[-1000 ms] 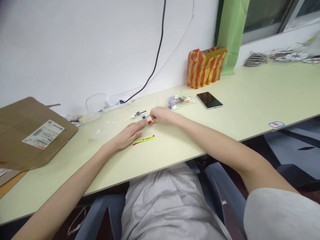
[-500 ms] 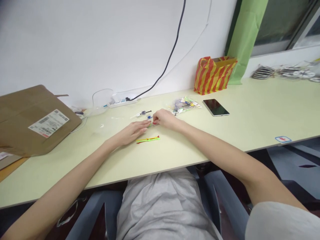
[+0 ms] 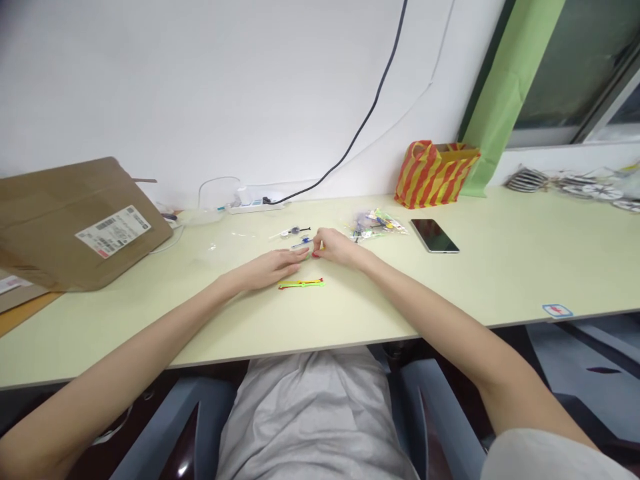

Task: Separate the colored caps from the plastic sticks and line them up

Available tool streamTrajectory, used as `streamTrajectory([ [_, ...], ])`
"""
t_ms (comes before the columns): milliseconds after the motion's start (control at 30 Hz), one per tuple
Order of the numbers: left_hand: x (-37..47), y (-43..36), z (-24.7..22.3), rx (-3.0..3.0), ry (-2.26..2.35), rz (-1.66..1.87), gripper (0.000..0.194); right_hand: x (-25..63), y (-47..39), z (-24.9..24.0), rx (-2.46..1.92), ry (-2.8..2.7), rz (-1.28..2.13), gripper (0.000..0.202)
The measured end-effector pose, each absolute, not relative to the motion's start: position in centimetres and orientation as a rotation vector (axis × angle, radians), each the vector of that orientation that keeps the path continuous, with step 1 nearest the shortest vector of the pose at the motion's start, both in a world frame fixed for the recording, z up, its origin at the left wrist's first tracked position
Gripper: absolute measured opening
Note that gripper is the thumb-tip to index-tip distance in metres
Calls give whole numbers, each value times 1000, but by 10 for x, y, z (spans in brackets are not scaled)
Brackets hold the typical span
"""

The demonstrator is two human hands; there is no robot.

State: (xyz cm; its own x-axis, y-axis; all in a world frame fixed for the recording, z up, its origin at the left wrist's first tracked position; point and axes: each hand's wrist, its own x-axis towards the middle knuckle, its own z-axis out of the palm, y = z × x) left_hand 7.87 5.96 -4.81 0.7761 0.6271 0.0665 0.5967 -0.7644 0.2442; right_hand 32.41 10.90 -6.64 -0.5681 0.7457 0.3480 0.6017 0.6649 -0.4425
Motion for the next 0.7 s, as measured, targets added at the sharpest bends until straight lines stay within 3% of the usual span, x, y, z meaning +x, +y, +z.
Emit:
streamTrajectory([
  [467, 76, 55, -50, 2696, 954, 277, 60, 325, 92, -67, -966, -2363, 382, 6],
  [700, 76, 53, -48, 2771, 975, 208, 58, 338, 94, -58, -1028, -2392, 546, 29],
])
